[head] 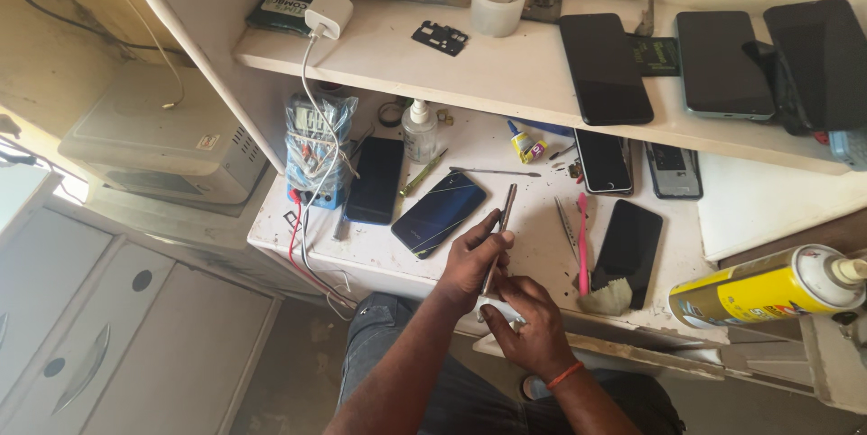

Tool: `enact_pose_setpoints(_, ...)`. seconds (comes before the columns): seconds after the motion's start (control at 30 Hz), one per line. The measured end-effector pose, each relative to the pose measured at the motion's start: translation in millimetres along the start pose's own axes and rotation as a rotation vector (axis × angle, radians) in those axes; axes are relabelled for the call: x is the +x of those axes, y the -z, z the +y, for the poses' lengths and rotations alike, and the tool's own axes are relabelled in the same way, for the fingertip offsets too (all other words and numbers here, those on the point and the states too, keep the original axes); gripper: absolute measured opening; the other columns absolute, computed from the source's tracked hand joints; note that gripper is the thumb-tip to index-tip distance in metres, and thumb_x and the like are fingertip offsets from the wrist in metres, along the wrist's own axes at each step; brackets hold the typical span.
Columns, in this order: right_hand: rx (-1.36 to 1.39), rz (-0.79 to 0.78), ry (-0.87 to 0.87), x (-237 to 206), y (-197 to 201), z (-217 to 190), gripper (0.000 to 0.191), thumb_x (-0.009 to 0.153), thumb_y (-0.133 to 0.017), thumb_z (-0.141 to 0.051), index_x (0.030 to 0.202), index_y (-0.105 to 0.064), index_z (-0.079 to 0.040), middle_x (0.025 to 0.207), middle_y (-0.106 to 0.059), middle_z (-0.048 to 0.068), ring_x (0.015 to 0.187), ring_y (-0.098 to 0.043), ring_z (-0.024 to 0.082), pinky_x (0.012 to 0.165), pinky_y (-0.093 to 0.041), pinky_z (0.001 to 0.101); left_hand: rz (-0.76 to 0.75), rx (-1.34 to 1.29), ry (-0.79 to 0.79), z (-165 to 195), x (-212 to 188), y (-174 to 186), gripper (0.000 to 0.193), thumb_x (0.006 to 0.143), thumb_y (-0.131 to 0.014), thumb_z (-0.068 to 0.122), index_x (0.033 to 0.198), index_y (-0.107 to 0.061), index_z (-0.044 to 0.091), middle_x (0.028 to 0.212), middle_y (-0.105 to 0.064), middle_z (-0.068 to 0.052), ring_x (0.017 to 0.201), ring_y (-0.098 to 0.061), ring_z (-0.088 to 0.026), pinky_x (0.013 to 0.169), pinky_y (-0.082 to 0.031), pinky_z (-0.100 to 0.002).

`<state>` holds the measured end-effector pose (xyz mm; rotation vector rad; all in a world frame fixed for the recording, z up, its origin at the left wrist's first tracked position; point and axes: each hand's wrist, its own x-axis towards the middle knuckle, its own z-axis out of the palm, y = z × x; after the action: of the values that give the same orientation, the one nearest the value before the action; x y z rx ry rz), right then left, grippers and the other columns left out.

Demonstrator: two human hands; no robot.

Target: The person applies glue from a small tube along the edge of a disassembled phone frame on the workbench, then picks up a phone, aligns a screen onto it, and presses the phone together with both hands.

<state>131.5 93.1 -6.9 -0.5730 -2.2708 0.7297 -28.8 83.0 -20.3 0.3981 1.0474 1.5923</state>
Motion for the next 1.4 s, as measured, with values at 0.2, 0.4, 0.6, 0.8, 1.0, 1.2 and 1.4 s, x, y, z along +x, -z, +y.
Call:
enact_pose_setpoints(0.2, 0.238, 0.053, -0.175, 8, 3, -3, 0.063, 0.089, -0.068, -0.007, 0.147, -0.044, -0.002, 0.097, -0.073, 0.008, 0.084, -0.076, 0.019, 0.078, -0.059, 0.0311, -0.017, -0.034, -0.022, 1, -1, 1, 0.085, 0.081, -0.081, 0.026, 0.154, -0.046, -0.001, 0.086, -0.063, -0.003, 0.073, -0.058, -0.012, 0.066, -0.049, -0.026)
enact_pose_setpoints(0.4, -0.039, 0.080, -0.152, 24, 15, -9, 0.081, 0.083, -0.067, 0.000, 0.157, -0.035, -0.009, 0.100, -0.068, 0.012, 0.077, -0.072, 0.021, 0.070, -0.059, 0.0321, -0.030, 0.102, -0.063, 0, -1, -1, 0.092, 0.079, -0.086, 0.034, 0.154, -0.045, -0.002, 0.095, -0.066, -0.004, 0.087, -0.061, -0.010, 0.079, -0.052, -0.026)
enact_pose_setpoints(0.6, -0.102, 0.083, -0.149, 34, 22, -13, 0.082, 0.080, -0.069, -0.003, 0.155, -0.040, -0.013, 0.099, -0.068, 0.012, 0.076, -0.071, 0.024, 0.069, -0.059, 0.0358, -0.072, 0.098, -0.092, -7, 5, 7, 0.098, 0.077, -0.088, 0.038, 0.155, -0.044, -0.001, 0.093, -0.064, -0.003, 0.084, -0.060, -0.010, 0.077, -0.052, -0.027)
enact_pose_setpoints(0.8, -0.091, 0.075, -0.176, 35, 21, -16, 0.076, 0.082, -0.071, -0.005, 0.152, -0.044, -0.014, 0.100, -0.069, 0.012, 0.079, -0.072, 0.026, 0.070, -0.058, 0.0374, -0.077, 0.058, -0.087, -7, 6, 8, 0.099, 0.077, -0.088, 0.038, 0.157, -0.042, -0.001, 0.093, -0.065, -0.004, 0.084, -0.062, -0.012, 0.076, -0.053, -0.028)
enact_pose_setpoints(1.0, -0.103, 0.080, -0.073, 32, 19, -17, 0.082, 0.079, -0.071, -0.004, 0.154, -0.042, -0.014, 0.112, -0.070, 0.018, 0.098, -0.074, 0.033, 0.080, -0.059, 0.0390, -0.065, 0.051, -0.076, -9, 7, 10, 0.099, 0.076, -0.087, 0.037, 0.155, -0.041, -0.001, 0.095, -0.067, -0.004, 0.086, -0.064, -0.012, 0.078, -0.055, -0.028)
enact_pose_setpoints(1.2, -0.079, 0.033, -0.151, 27, 17, -12, 0.088, 0.078, -0.072, -0.005, 0.157, -0.036, -0.013, 0.114, -0.071, 0.019, 0.098, -0.073, 0.033, 0.082, -0.059, 0.0398, -0.039, 0.070, -0.056, -7, 7, 8, 0.096, 0.079, -0.088, 0.030, 0.156, -0.042, -0.003, 0.097, -0.066, -0.005, 0.087, -0.063, -0.012, 0.078, -0.054, -0.028)
enact_pose_setpoints(1.4, -0.052, 0.029, -0.208, 22, 13, -6, 0.088, 0.078, -0.069, -0.002, 0.158, -0.034, -0.014, 0.110, -0.071, 0.017, 0.093, -0.075, 0.030, 0.081, -0.060, 0.0382, -0.051, 0.075, -0.033, 2, 0, 4, 0.096, 0.078, -0.087, 0.023, 0.157, -0.038, -0.002, 0.100, -0.068, -0.007, 0.090, -0.065, -0.014, 0.081, -0.054, -0.029)
